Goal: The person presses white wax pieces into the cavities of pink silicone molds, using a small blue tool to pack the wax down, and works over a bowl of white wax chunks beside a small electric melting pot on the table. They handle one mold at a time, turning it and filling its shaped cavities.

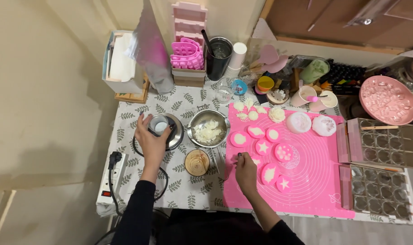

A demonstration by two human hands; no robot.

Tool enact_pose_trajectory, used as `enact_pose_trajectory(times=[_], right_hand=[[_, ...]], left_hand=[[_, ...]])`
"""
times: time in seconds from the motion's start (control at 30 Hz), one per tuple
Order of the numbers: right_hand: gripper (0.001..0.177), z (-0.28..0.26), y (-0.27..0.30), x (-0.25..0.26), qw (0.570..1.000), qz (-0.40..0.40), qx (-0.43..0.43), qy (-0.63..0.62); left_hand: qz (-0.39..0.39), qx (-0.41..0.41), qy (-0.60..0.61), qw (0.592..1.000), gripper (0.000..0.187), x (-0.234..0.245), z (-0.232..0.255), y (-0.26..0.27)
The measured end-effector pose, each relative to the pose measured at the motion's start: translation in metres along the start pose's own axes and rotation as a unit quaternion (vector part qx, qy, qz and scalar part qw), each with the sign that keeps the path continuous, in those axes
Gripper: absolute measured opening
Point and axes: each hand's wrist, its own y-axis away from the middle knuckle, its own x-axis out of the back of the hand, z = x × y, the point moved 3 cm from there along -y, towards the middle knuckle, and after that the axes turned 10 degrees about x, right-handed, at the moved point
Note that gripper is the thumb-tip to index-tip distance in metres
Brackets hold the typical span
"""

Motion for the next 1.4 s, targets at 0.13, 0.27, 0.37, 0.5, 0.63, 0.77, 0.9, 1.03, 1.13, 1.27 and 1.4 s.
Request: enact_pose_trajectory(times=[0.13,0.27,0.37,0.5,0.63,0.77,0.9,1.03,1.13,1.27,1.4], right_hand=[[0.053,0.003,0.004,0.001,0.999,-0.009,0.033,0.000],[0.054,0.017,-0.010,-0.018,0.985,-0.070,-0.023,-0.158],[0.064,0.022,-0.020,-0.036,0.946,-0.135,-0.148,-0.256],[0.082,0.006,-0.027,-0.049,0.865,-0.243,-0.280,-0.339],[0.093,-0.008,-0.030,-0.051,0.819,-0.322,-0.281,-0.382],[0.087,-0.013,-0.037,-0.053,0.823,-0.343,-0.229,-0.391],[0.077,-0.028,-0.044,-0.038,0.872,-0.302,-0.224,-0.313],[0.074,-0.039,-0.034,-0.024,0.880,-0.298,-0.209,-0.306],[0.077,-0.040,-0.033,-0.023,0.879,-0.287,-0.212,-0.318],[0.077,-0.033,-0.035,-0.026,0.894,-0.289,-0.216,-0.266],[0.080,-0.018,-0.041,-0.038,0.895,-0.301,-0.195,-0.265]], left_hand=[[-0.033,0.009,-0.006,0.999,0.086,0.013,0.015,0.006],[-0.125,0.010,0.014,0.992,0.091,0.020,0.016,0.039],[-0.233,0.033,-0.055,0.970,0.100,-0.001,-0.005,0.081],[-0.200,-0.003,-0.021,0.980,0.080,-0.036,-0.037,0.114],[-0.197,-0.015,0.017,0.980,0.071,-0.063,-0.041,0.119],[-0.222,-0.020,0.046,0.974,0.072,-0.066,-0.035,0.124],[-0.181,-0.071,0.007,0.981,0.087,-0.055,-0.055,0.126],[-0.122,0.010,-0.115,0.986,0.022,-0.029,-0.111,0.118],[-0.154,0.200,-0.087,0.964,0.030,-0.007,-0.123,0.098],[-0.090,0.166,-0.096,0.977,0.036,0.007,-0.083,0.080],[-0.021,0.105,-0.050,0.993,0.063,0.007,-0.074,0.069]])
